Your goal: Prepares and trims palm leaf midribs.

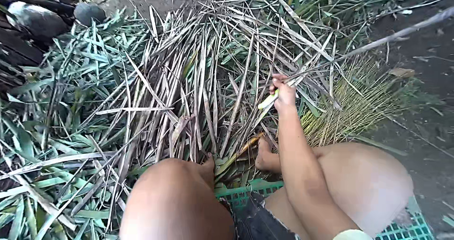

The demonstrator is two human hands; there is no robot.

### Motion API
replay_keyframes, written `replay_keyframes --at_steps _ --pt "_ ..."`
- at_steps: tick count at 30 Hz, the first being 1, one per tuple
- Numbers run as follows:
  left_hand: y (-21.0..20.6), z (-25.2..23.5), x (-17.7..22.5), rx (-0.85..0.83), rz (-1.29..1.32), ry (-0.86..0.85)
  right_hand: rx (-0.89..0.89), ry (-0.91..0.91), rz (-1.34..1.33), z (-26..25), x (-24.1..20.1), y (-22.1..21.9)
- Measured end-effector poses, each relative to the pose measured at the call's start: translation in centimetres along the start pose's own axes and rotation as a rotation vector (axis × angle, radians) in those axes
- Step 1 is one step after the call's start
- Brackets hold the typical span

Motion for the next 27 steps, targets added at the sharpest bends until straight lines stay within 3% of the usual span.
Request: replay_keyframes --at_steps 2,4,7,9,12,15,17,20,22,25,27 --pt "1.6 -1.1 -5.4 0.253 0.427 0.086 0.002 0.036 -0.158 0.6 -2.3 -0.4" --pt "0.0 -2.0 -11.7 0.455 0.824 0.211 -0.002 0.086 -0.272 1.3 -4.2 -0.2" --pt "-1.4 -3.1 -19.8 0.813 0.781 0.593 -0.002 0.128 -0.365 1.9 -6.3 0.3" --pt "-1.8 -3.8 -22.2 0.816 0.644 0.626 -0.049 0.14 -0.37 2.4 -7.3 0.4" --pt "-0.9 -4.9 -19.0 0.737 0.427 0.32 -0.202 0.13 -0.287 4.2 -8.9 -0.4" --pt "3.1 -4.2 -12.1 0.74 0.025 -0.187 -0.335 0.123 -0.304 5.9 -10.4 -1.1" --pt "6.4 -2.5 -7.4 0.817 -0.251 -0.378 -0.409 0.151 -0.378 6.5 -11.8 -1.5" --pt "9.4 0.4 -1.4 0.905 -0.602 -0.431 -0.569 0.245 -0.499 8.0 -14.2 -1.9" --pt "9.9 1.9 1.7 0.864 -0.869 -0.376 -0.687 0.317 -0.598 9.4 -16.1 -2.4" --pt "10.1 3.3 5.6 0.658 -1.195 -0.257 -0.829 0.392 -0.709 12.1 -19.0 -3.4" --pt "10.2 3.9 7.7 0.467 -1.211 -0.247 -0.873 0.438 -0.764 13.4 -20.6 -3.5"
Point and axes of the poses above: each hand's wrist, its own z-axis away from the middle knuckle, its own y-axis out of the back of the hand, x = y × z, the point moved 6 cm from there along -z, towards the middle knuckle, and after that the axes turned 5 degrees about z, right-handed, at the moved point
